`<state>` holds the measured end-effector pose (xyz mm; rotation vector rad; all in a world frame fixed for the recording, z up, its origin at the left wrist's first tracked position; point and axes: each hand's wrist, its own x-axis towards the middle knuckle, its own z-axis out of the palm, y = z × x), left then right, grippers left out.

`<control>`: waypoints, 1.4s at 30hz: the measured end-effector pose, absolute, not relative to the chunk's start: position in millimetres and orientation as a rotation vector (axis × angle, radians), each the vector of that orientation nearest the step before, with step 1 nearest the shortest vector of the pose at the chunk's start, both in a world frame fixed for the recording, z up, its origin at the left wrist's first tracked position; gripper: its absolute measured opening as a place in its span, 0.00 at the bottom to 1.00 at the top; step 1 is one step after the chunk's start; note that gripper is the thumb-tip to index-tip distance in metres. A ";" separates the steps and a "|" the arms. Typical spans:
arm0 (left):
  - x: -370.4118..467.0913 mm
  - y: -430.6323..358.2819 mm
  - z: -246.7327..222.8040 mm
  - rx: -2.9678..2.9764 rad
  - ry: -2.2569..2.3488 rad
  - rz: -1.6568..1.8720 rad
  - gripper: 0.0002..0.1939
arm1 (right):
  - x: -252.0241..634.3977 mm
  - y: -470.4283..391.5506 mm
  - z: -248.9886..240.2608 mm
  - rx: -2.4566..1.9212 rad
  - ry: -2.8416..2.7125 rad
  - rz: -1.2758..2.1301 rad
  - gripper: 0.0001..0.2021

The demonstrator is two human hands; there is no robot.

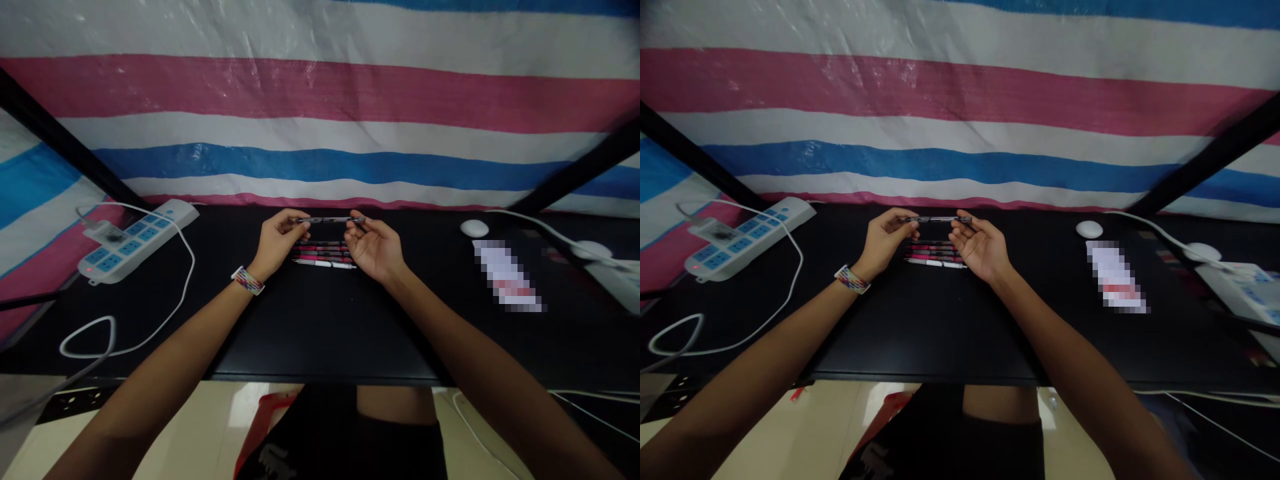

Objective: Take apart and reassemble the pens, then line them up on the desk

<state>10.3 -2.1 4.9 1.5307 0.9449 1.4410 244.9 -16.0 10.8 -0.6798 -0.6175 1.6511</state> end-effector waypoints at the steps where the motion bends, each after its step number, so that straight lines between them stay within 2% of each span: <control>1: 10.1 -1.8 4.6 1.529 0.945 1.448 0.10 | 244.6 -16.1 11.0 -0.691 -0.616 1.646 0.11; 9: 10.3 -1.1 4.2 1.532 0.940 1.454 0.09 | 246.5 -19.7 17.4 -0.655 -0.659 1.665 0.15; 14: 9.9 -2.1 5.1 1.549 0.941 1.423 0.10 | 245.3 -18.4 16.9 -0.683 -0.596 1.675 0.10; 25: 10.7 -3.8 5.3 1.563 0.940 1.403 0.12 | 247.2 -16.3 13.9 -0.712 -0.585 1.643 0.10; 28: 10.1 -2.2 3.6 1.576 0.947 1.413 0.11 | 247.3 -16.0 12.6 -0.696 -0.658 1.619 0.13; 30: 9.0 0.1 1.4 1.573 0.966 1.428 0.10 | 247.4 -14.4 9.6 -0.740 -0.791 1.537 0.16; 34: 4.5 5.3 -3.2 1.620 1.027 1.429 0.07 | 249.5 -7.0 -3.0 -0.897 -1.106 1.146 0.07; 37: 0.3 7.0 -5.7 1.751 1.094 1.385 0.07 | 253.3 -2.4 -11.5 -0.986 -1.301 0.918 0.04; 42: -5.6 7.1 -7.8 1.959 1.202 1.271 0.07 | 259.8 -1.8 -13.6 -1.073 -1.596 0.691 0.06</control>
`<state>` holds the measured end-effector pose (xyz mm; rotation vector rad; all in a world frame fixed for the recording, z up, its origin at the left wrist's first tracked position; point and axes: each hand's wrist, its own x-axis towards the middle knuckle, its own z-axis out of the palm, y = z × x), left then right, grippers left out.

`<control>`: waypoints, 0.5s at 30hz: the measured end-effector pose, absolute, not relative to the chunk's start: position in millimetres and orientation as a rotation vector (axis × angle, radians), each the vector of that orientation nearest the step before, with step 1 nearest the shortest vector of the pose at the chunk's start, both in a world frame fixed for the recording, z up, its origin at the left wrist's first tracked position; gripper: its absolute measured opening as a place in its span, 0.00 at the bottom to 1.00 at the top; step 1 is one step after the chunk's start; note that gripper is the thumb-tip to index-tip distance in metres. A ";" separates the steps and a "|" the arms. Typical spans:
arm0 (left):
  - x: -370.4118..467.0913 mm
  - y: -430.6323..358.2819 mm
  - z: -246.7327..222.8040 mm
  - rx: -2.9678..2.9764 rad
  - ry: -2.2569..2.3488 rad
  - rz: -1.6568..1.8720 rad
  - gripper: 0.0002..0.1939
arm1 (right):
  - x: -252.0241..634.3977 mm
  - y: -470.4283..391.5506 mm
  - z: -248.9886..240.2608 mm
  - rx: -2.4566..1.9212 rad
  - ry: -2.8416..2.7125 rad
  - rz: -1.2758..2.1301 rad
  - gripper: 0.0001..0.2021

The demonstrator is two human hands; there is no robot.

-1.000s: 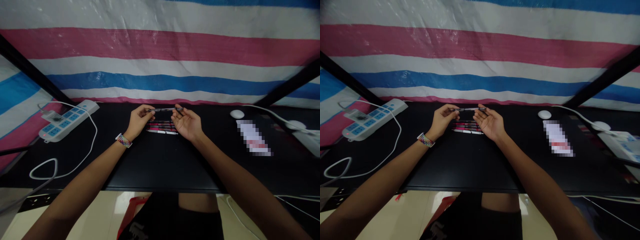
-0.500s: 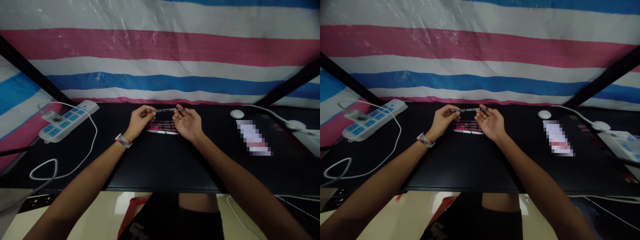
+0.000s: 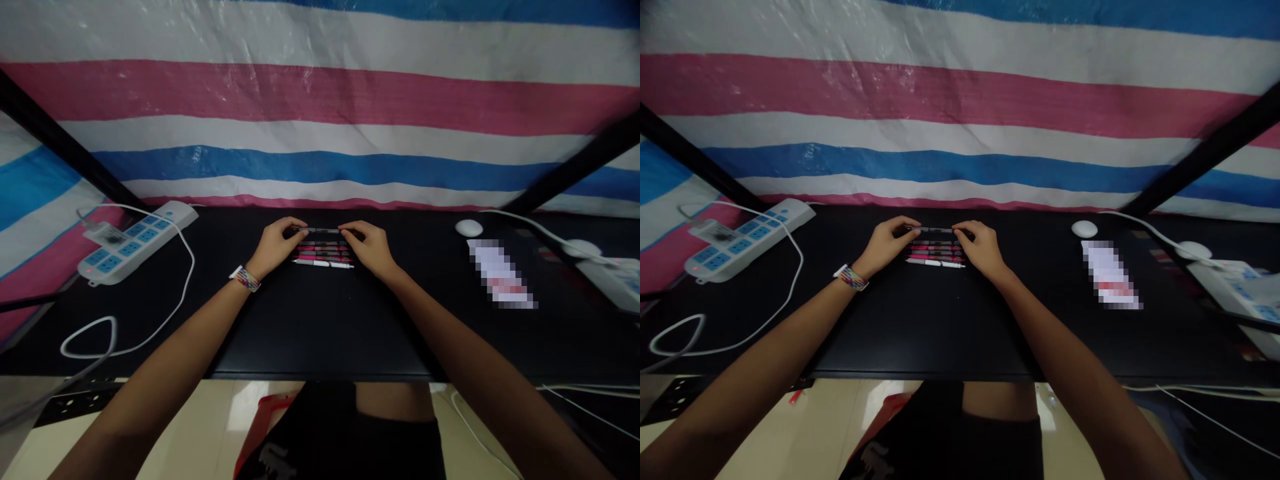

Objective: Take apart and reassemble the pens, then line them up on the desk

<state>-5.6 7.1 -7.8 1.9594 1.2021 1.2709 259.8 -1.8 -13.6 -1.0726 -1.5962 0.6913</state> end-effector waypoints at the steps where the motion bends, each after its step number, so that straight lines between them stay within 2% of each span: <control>1: -6.5 7.5 -8.3 1.989 1.209 1.248 0.05 | 260.4 -1.9 -13.6 -1.080 -1.633 0.672 0.06; 6: -9.4 11.1 -12.2 2.086 1.239 1.186 0.02 | 261.2 -0.8 -16.4 -1.107 -1.734 0.621 0.09; 15: -7.6 4.9 -2.5 2.227 1.406 0.978 0.03 | 263.8 3.1 -20.2 -1.232 -1.878 0.470 0.10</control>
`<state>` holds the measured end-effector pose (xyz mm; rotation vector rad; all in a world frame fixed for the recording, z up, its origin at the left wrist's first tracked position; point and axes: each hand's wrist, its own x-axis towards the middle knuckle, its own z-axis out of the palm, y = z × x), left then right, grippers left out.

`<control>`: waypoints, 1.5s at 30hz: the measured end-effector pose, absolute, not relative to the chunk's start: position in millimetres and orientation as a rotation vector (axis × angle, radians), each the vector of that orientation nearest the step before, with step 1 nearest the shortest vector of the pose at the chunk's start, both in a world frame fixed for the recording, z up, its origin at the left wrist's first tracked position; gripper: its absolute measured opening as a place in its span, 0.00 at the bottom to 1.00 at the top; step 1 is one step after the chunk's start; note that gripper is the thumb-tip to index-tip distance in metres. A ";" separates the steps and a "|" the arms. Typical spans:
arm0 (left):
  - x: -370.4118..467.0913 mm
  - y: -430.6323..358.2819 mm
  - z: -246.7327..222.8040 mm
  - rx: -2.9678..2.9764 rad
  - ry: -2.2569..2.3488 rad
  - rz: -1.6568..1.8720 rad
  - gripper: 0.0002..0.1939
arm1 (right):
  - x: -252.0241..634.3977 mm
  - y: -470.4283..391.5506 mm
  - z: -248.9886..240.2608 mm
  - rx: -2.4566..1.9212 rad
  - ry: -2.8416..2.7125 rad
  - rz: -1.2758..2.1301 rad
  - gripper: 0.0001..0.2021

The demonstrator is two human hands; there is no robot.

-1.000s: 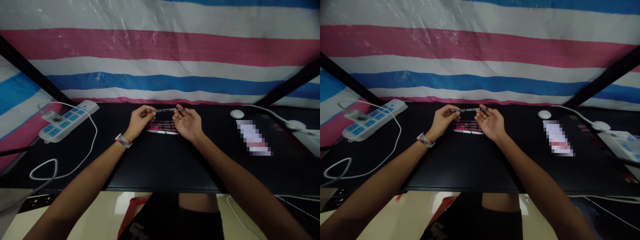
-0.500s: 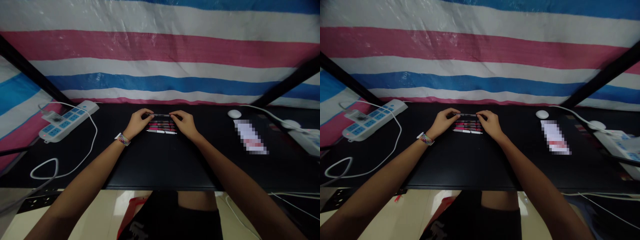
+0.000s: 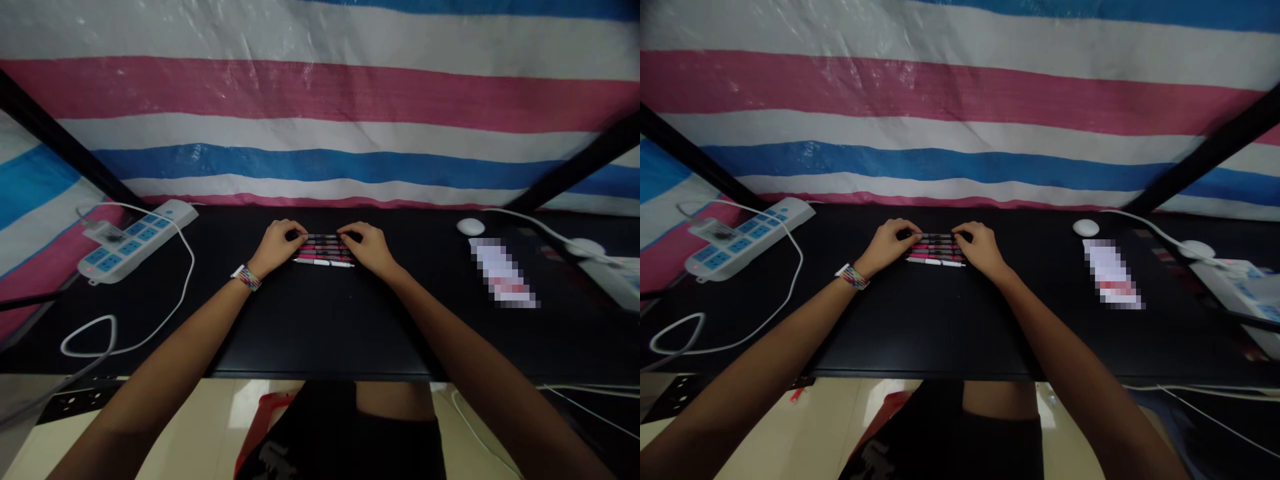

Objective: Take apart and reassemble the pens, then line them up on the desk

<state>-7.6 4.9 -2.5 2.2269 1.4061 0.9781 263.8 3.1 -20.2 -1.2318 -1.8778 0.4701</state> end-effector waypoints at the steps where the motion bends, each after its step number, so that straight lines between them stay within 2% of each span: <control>1: -7.3 4.4 -1.6 2.227 1.410 0.965 0.03 | 264.0 3.3 -20.2 -1.233 -1.892 0.457 0.09; 19: -8.0 7.7 -8.7 2.227 1.374 1.002 0.10 | 264.1 -0.5 -22.0 -1.207 -1.987 0.335 0.22; 26: -3.5 3.5 -6.5 2.095 1.330 1.100 0.09 | 258.7 -1.3 -18.7 -1.201 -1.667 0.587 0.20; 33: 16.7 -9.9 -2.7 1.739 1.120 1.265 0.14 | 240.6 -7.3 -23.2 -1.084 -1.250 0.851 0.15; 45: 30.0 -11.9 -11.3 1.517 1.077 1.384 0.13 | 231.8 -13.9 -25.7 -1.011 -1.280 0.969 0.13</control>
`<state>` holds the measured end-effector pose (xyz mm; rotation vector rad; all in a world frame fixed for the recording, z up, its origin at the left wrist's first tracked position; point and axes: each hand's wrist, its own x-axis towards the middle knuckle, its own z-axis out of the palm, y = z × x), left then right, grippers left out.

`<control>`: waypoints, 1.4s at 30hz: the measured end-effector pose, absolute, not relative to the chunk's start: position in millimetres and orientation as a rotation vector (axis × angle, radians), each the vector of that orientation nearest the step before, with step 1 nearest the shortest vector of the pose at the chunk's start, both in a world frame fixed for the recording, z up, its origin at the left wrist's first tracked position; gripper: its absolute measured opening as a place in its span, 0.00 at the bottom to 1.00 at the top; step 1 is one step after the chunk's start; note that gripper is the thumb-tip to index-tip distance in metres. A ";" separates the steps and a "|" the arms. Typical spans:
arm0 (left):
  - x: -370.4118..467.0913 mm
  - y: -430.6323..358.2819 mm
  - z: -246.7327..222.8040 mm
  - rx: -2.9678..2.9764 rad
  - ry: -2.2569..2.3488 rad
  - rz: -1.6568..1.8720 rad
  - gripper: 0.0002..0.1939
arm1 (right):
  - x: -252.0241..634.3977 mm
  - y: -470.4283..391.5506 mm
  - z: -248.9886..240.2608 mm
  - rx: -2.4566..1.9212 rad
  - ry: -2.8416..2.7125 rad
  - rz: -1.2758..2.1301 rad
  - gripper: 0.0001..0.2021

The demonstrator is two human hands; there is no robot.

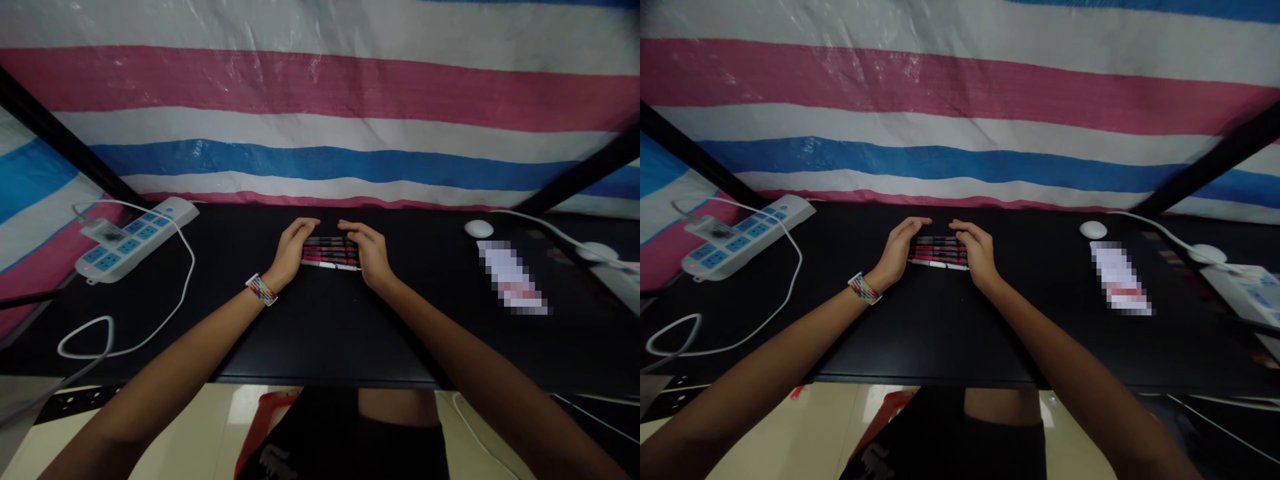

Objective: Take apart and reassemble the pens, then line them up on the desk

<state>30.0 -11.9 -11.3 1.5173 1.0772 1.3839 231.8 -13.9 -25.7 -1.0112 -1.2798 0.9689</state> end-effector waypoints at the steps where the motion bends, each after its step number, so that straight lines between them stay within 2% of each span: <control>1: 30.1 -12.1 -11.6 1.519 1.082 1.379 0.13 | 232.2 -14.2 -24.5 -1.020 -1.300 0.966 0.12; 9: 30.2 -14.3 -8.0 1.556 1.138 1.322 0.12 | 236.5 -14.1 -22.2 -1.070 -1.500 0.902 0.11; 14: 28.7 -12.8 -8.1 1.545 1.106 1.313 0.13 | 238.9 -18.8 -21.5 -1.140 -1.807 0.509 0.10; 18: 28.1 -9.9 -11.2 1.519 1.103 1.326 0.14 | 234.7 -31.3 -12.1 -0.934 -2.055 0.327 0.07; 23: 28.0 -8.6 -12.6 1.518 1.124 1.323 0.16 | 232.6 -41.9 0.9 -0.737 -2.284 0.276 0.06; 26: 27.7 -8.5 -12.0 1.502 1.123 1.322 0.15 | 235.1 -41.2 2.4 -0.696 -2.335 0.254 0.02; 29: 27.6 -8.0 -11.7 1.499 1.122 1.323 0.15 | 237.9 -38.6 1.1 -0.702 -2.365 0.243 0.07; 33: 28.1 -7.4 -12.7 1.485 1.111 1.343 0.15 | 239.3 -37.3 0.6 -0.703 -2.389 0.256 0.03; 42: 26.3 -12.6 -5.4 1.605 1.133 1.350 0.15 | 239.4 -36.6 3.1 -0.688 -2.311 0.277 0.03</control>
